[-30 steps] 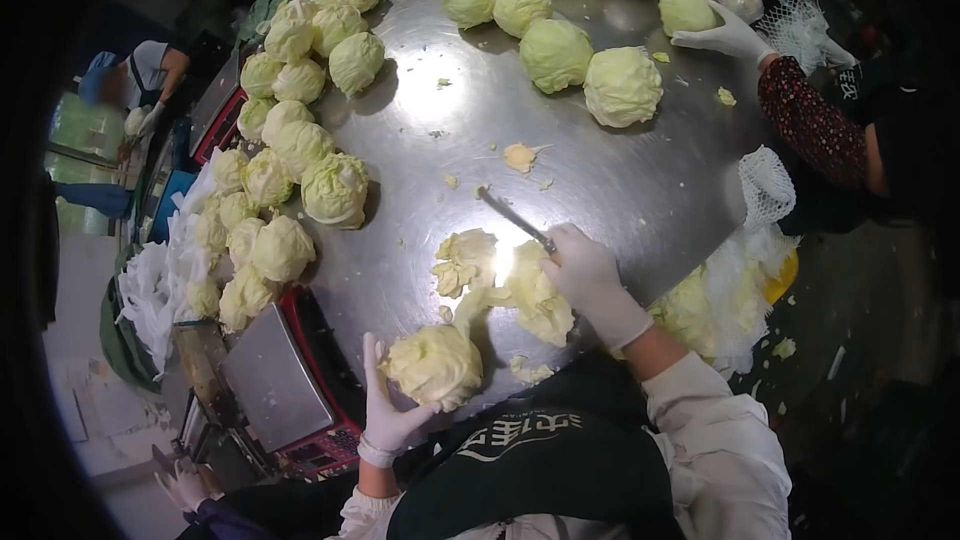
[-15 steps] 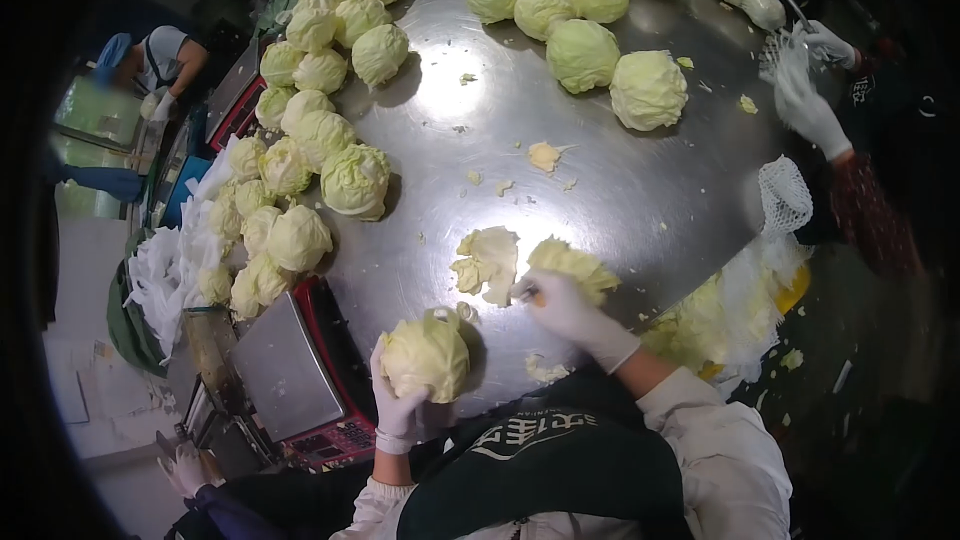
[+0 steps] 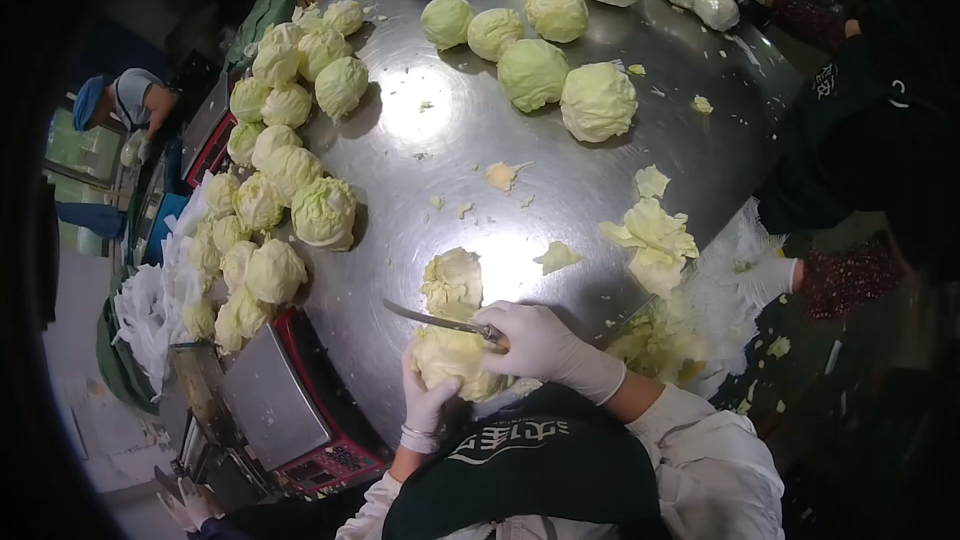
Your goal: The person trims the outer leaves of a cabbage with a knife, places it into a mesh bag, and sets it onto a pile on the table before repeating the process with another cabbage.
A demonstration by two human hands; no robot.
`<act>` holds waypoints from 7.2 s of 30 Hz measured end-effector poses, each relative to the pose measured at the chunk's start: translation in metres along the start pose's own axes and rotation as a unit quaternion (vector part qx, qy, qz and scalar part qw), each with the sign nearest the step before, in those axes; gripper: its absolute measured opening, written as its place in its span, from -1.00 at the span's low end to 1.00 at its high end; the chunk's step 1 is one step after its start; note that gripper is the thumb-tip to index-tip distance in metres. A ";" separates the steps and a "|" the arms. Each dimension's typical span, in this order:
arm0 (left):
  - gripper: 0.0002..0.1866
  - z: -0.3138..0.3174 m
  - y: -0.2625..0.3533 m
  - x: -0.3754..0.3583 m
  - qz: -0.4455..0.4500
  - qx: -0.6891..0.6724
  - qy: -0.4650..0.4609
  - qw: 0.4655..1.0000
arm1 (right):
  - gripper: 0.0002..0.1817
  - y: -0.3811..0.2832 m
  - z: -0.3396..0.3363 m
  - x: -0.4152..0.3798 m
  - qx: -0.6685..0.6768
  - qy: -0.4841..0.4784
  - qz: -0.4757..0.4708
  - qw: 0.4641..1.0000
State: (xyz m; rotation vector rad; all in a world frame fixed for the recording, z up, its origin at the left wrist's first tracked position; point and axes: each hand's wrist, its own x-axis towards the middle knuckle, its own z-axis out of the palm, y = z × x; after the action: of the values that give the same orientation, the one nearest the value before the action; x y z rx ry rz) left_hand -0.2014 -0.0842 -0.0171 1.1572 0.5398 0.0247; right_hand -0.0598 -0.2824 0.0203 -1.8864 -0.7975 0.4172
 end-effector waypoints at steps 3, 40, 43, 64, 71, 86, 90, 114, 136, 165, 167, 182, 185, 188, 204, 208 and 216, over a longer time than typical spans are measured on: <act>-0.02 -0.002 0.009 -0.002 -0.070 -0.113 -0.012 0.991 | -0.62 0.060 -0.014 -0.010 -0.104 0.088 0.110 0.985; -0.28 0.013 0.006 -0.004 -0.350 -0.572 -0.231 0.705 | -0.27 0.016 -0.066 -0.009 -0.108 0.214 0.082 0.967; -0.24 -0.002 -0.001 0.013 -0.357 -0.544 -0.313 0.692 | -0.13 -0.030 -0.057 -0.007 0.050 0.035 -0.003 0.998; -0.23 -0.014 -0.007 0.034 -0.312 -0.405 -0.230 0.828 | -0.68 -0.005 -0.044 0.026 -0.096 -0.118 0.054 0.987; -0.27 -0.009 -0.016 0.003 -0.353 -0.543 -0.221 0.729 | -0.59 0.010 -0.067 0.013 -0.088 0.102 0.102 0.986; -0.10 -0.100 0.211 0.109 0.001 -0.200 -0.084 0.976 | -0.70 0.022 -0.028 -0.009 0.083 0.048 0.159 0.983; -0.13 -0.181 0.271 0.185 0.153 0.037 0.289 0.944 | -0.71 0.025 -0.027 -0.038 0.064 0.050 0.190 0.978; 0.07 0.089 -0.009 0.131 0.271 0.719 -0.147 0.623 | -0.75 0.122 -0.072 0.088 -0.296 0.124 0.113 0.940; 0.08 0.273 0.027 0.294 0.403 0.460 -0.192 0.768 | -0.45 0.081 -0.105 -0.180 0.039 0.425 0.263 0.865; -0.20 0.069 -0.016 0.009 0.172 0.252 0.058 0.951 | -0.25 0.010 0.006 -0.103 -0.196 0.039 0.102 0.975; -0.21 0.065 -0.018 0.011 0.210 0.293 0.056 0.931 | -0.26 0.007 0.002 -0.089 -0.192 0.039 0.115 0.974; -0.22 0.062 -0.024 0.009 0.205 0.231 0.048 0.950 | -0.33 -0.009 -0.001 -0.087 -0.240 0.021 0.119 0.963; -0.21 0.068 -0.028 0.004 0.276 0.355 0.048 0.892 | -0.35 -0.014 0.004 -0.096 -0.212 0.029 0.185 0.959; -0.19 0.075 -0.029 0.002 0.296 0.372 0.059 0.878 | -0.40 -0.009 -0.003 -0.084 -0.173 0.005 0.212 0.962; -0.02 0.009 0.031 0.007 0.363 0.556 0.124 0.738 | -0.12 0.038 0.016 -0.089 0.177 0.143 0.237 0.945; 0.20 -0.025 0.048 0.054 0.303 0.576 0.217 0.728 | -0.17 0.031 0.034 -0.072 0.295 0.136 0.209 0.922; 0.04 -0.093 0.042 0.117 0.260 0.200 0.136 0.935 | -0.30 0.022 0.021 -0.059 0.400 0.063 0.261 0.876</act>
State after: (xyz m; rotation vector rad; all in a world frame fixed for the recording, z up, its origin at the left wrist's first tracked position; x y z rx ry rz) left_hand -0.1276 0.0474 -0.0530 1.6875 0.4785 0.5612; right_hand -0.1078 -0.3152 -0.0127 -1.2795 0.0333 0.8043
